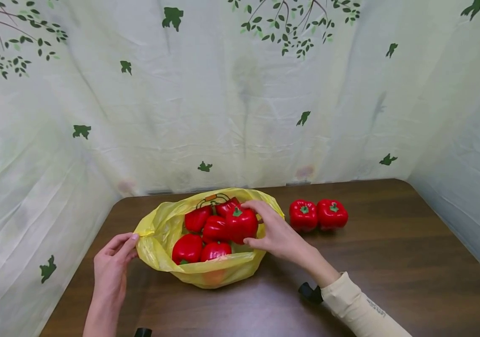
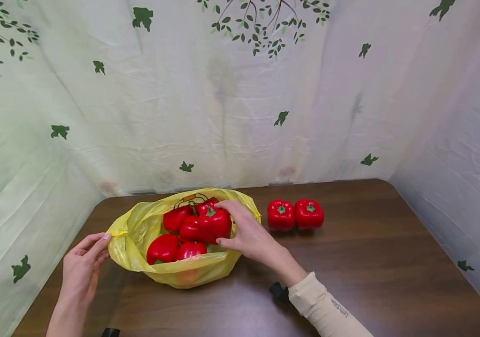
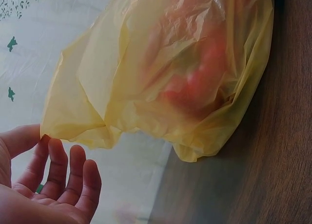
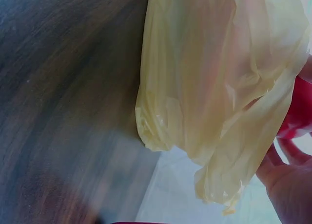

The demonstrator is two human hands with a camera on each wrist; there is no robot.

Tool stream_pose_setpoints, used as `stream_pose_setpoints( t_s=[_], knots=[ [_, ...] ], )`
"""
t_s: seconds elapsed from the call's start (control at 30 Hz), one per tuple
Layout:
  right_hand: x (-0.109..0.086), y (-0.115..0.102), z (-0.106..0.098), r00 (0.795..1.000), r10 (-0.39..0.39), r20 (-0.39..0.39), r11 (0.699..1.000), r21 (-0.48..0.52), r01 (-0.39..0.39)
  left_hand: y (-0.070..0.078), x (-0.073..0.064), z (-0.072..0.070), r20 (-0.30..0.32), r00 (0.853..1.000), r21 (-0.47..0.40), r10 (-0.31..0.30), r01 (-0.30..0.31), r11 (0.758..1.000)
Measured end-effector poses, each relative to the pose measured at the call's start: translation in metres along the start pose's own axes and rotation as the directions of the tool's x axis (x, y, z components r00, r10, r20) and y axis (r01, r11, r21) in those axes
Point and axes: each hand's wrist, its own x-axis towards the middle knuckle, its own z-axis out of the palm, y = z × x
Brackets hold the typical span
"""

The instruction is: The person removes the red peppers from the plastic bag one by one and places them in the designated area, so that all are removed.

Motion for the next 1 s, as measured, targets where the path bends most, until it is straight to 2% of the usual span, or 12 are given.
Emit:
stream_pose_setpoints(
  t_s=[0.17, 0.37, 0.7, 1.0],
  knots=[
    [-0.002, -0.002, -0.002, 1.000, 0.005, -0.010, 1.000, 0.029, -0.005, 0.000, 0.000, 0.000, -0.014, 1.000, -0.016, 0.007, -0.007, 1.000],
    [-0.010, -0.004, -0.008, 0.998, 0.023, -0.061, 0.999, 0.043, -0.020, 0.001, 0.000, 0.000, -0.004, 1.000, -0.014, 0.013, -0.013, 1.000],
    [-0.026, -0.009, -0.037, 0.991, -0.035, -0.130, 0.999, 0.027, 0.039, 0.001, 0.001, 0.001, -0.006, 1.000, -0.015, 0.016, -0.016, 1.000],
    [-0.047, -0.012, -0.064, 0.978, 0.094, -0.187, 0.995, 0.049, -0.086, 0.000, 0.001, 0.001, -0.016, 1.000, -0.024, 0.011, -0.011, 1.000]
  ],
)
